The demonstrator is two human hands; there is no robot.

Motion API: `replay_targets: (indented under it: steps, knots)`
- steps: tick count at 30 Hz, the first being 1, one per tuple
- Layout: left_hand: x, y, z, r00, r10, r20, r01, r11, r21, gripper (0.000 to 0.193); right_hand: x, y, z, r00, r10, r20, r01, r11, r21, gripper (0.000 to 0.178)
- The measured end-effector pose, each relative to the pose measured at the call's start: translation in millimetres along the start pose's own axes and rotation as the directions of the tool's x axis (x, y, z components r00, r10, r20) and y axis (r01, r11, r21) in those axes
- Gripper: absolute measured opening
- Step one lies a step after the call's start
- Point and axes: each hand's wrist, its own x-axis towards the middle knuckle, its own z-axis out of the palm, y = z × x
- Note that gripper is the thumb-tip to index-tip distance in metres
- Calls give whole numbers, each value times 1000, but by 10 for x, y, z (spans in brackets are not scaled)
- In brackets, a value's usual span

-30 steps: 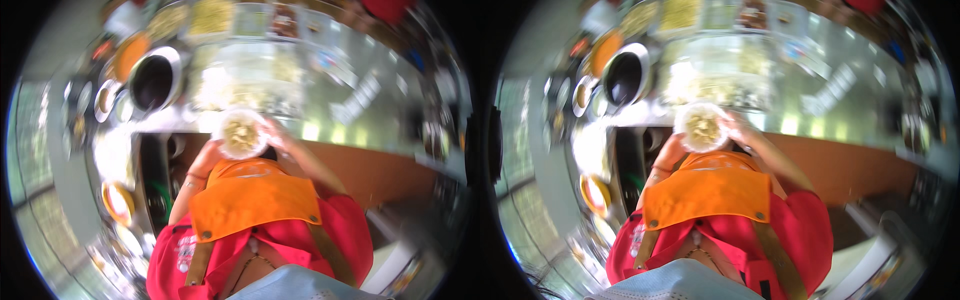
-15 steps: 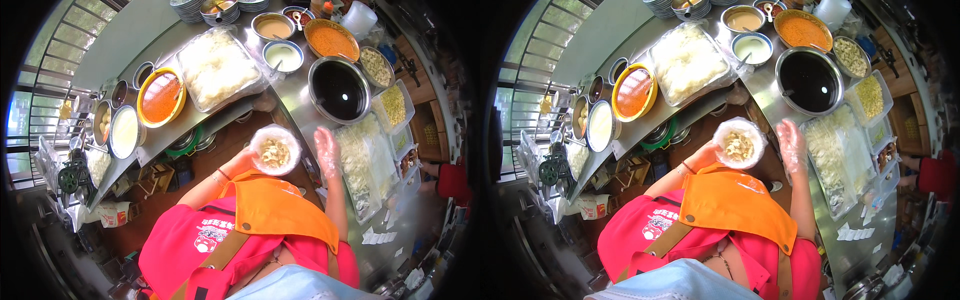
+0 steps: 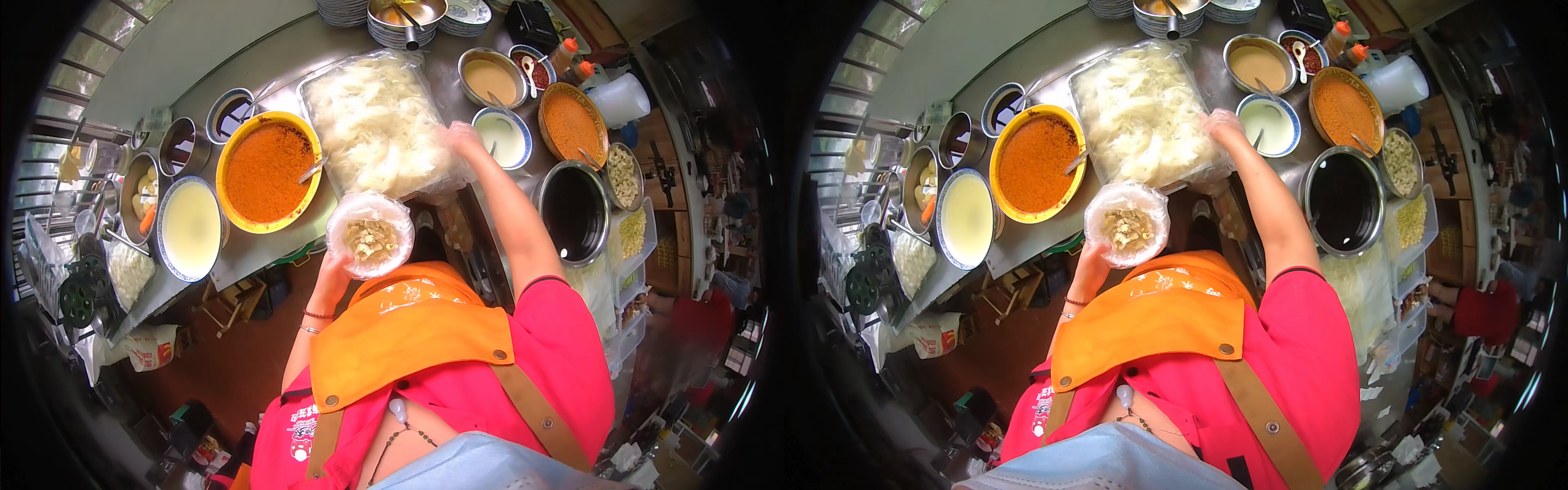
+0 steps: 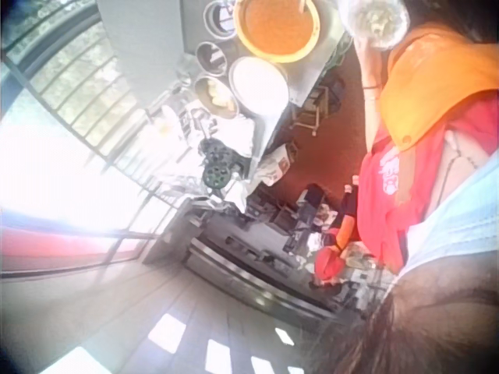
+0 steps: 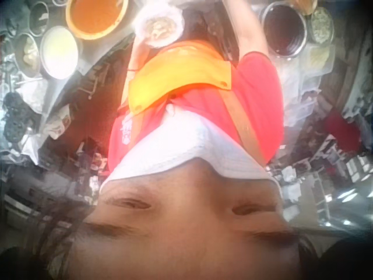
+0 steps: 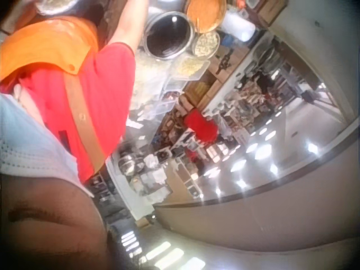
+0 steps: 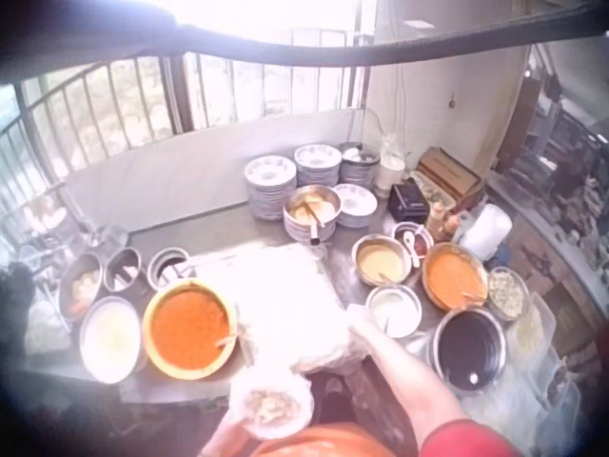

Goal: The person assembles noodle dishes by placing noodles and toppings into bowls and plastic containers, then adding sauces and seasonings. They handle order slips, retrieve shredded vegetables from a refrigerator, and arrange multiple prepared dishes on the counter.

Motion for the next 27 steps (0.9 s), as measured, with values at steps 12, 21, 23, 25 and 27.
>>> replay_targets:
  steps: [12,21,23,25,27]
  knots:
    - [453,180,458,985,37,-171,-64,985,-158,63,935,-339,-162,885,-457,-90,465,873,148,35]
    - [799,132,1034,965,48,-259,-101,976,-193,62,1821,-923,-114,862,-484,-148,443,863,-243,44]
    - [805,98,1075,952,63,-300,-122,976,-183,63,1820,-955,-107,837,-514,-190,487,856,-172,41]
    - [797,59,1103,940,62,-335,-132,973,-189,63,1816,-1025,-78,897,-431,-98,423,901,-94,38]
    - [789,43,1134,935,63,-350,-137,972,-191,62,1855,-1074,-9,912,-409,-24,406,910,-87,34]
